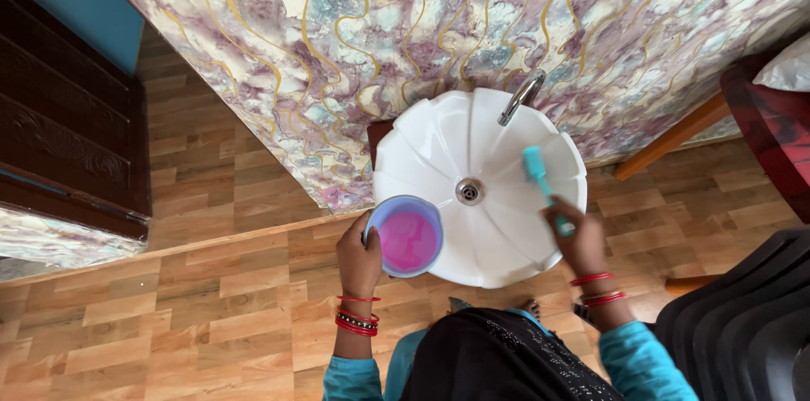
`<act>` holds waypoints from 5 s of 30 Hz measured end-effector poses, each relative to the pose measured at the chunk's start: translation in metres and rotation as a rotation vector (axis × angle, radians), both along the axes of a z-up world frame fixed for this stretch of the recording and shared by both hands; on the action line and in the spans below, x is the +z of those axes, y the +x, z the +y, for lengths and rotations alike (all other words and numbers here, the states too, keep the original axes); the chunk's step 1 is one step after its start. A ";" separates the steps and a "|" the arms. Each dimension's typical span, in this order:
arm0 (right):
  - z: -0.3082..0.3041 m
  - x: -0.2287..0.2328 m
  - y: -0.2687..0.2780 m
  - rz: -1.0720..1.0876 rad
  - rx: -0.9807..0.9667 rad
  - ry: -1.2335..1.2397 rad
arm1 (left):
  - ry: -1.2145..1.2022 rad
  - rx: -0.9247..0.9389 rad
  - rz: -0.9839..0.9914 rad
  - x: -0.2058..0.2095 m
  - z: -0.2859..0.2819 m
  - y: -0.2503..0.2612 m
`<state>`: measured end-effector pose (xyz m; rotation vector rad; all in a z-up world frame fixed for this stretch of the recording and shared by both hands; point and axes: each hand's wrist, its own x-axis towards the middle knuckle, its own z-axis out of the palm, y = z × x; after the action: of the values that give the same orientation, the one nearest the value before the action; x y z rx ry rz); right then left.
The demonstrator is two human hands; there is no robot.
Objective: The person scrubs the inside of a white pedestal sink using a blue brush and a pink cleaning solution from a cup. They repeatedly dip the brush into the solution and scrub the basin surface.
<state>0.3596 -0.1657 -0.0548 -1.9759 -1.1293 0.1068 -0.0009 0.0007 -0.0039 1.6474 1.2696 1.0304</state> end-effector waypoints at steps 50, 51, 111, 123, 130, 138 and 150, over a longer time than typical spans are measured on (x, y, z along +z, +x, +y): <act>-0.009 0.023 -0.025 0.042 0.099 -0.190 | 0.003 0.022 0.035 -0.004 0.000 0.001; -0.005 0.013 -0.041 0.092 0.176 -0.147 | 0.022 0.017 0.031 -0.005 0.000 0.002; -0.008 0.072 -0.088 0.296 0.439 -0.283 | -0.001 0.003 0.072 -0.004 0.002 0.003; 0.017 0.040 -0.100 0.396 0.392 -0.138 | 0.170 -0.002 0.259 -0.028 0.008 -0.002; 0.008 0.053 -0.127 0.510 0.502 -0.150 | 0.142 -0.030 0.127 -0.015 0.003 0.005; 0.009 0.036 -0.114 0.887 0.463 -0.190 | 0.195 -0.093 0.044 0.026 -0.003 0.048; 0.035 0.071 -0.028 1.216 0.314 -0.374 | 0.287 0.123 -0.006 0.019 -0.049 0.170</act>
<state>0.3315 -0.1303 0.0159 -1.5065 -0.5661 1.5340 0.1687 -0.0486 0.0152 1.7934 1.2782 1.3425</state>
